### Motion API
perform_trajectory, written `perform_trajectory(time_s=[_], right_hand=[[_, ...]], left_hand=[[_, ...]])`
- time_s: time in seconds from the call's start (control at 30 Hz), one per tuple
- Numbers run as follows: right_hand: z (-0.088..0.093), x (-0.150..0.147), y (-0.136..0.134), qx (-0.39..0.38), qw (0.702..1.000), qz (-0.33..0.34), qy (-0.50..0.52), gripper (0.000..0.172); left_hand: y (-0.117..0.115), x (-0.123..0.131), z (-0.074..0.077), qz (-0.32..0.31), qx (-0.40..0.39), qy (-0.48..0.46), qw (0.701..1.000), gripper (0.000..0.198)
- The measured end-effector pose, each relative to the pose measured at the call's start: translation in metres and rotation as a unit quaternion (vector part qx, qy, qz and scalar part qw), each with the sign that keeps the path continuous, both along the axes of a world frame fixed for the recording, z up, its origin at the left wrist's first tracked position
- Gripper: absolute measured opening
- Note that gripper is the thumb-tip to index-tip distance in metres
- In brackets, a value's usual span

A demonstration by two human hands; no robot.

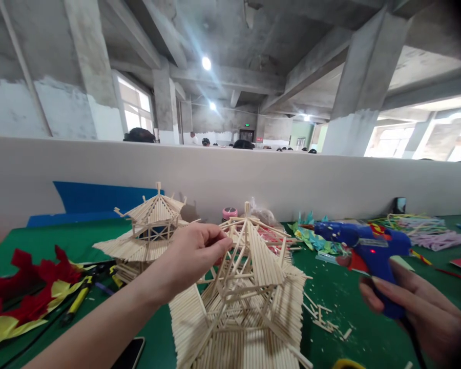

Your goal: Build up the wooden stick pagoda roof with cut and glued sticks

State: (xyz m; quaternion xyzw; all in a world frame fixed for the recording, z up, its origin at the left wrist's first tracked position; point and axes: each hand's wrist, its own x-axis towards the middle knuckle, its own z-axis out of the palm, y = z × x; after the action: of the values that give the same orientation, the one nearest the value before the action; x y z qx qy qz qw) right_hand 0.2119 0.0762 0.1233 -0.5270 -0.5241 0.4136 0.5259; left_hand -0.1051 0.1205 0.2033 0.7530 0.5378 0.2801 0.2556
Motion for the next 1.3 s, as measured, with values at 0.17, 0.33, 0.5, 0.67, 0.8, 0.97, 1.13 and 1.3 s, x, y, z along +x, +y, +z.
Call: perform_trajectory(time_s=[0.17,0.33,0.5,0.67,0.8,0.97,1.13,1.3], right_hand=[[0.027,-0.039,0.004,-0.001,0.995,0.052,-0.083,0.025],[0.03,-0.055,0.012,0.052,0.973,0.084,-0.208,0.025],[0.042,-0.066,0.014,0.1,0.942,0.075,-0.313,0.024],[0.052,-0.075,0.015,0.135,0.917,0.072,-0.367,0.021],[0.057,-0.076,0.015,0.134,0.912,0.078,-0.381,0.021],[0.067,-0.075,0.012,0.136,0.89,0.085,-0.426,0.023],[0.085,-0.078,0.006,0.146,0.865,0.107,-0.468,0.027],[0.1,-0.084,0.008,0.137,0.851,0.121,-0.493,0.023]], left_hand=[[0.005,0.0,-0.005,-0.039,-0.016,-0.025,0.999,0.028],[0.009,0.001,-0.007,-0.045,-0.004,-0.033,0.998,0.027],[0.009,0.001,-0.011,-0.059,0.019,-0.054,0.997,0.026],[0.011,-0.001,-0.021,-0.114,0.031,-0.077,0.99,0.028],[0.014,-0.002,-0.025,-0.12,0.033,-0.084,0.989,0.027],[0.015,-0.004,-0.029,-0.124,0.023,-0.108,0.986,0.026],[0.016,-0.004,-0.03,-0.11,0.008,-0.113,0.987,0.026],[0.016,-0.003,-0.029,-0.096,0.021,-0.108,0.989,0.024]])
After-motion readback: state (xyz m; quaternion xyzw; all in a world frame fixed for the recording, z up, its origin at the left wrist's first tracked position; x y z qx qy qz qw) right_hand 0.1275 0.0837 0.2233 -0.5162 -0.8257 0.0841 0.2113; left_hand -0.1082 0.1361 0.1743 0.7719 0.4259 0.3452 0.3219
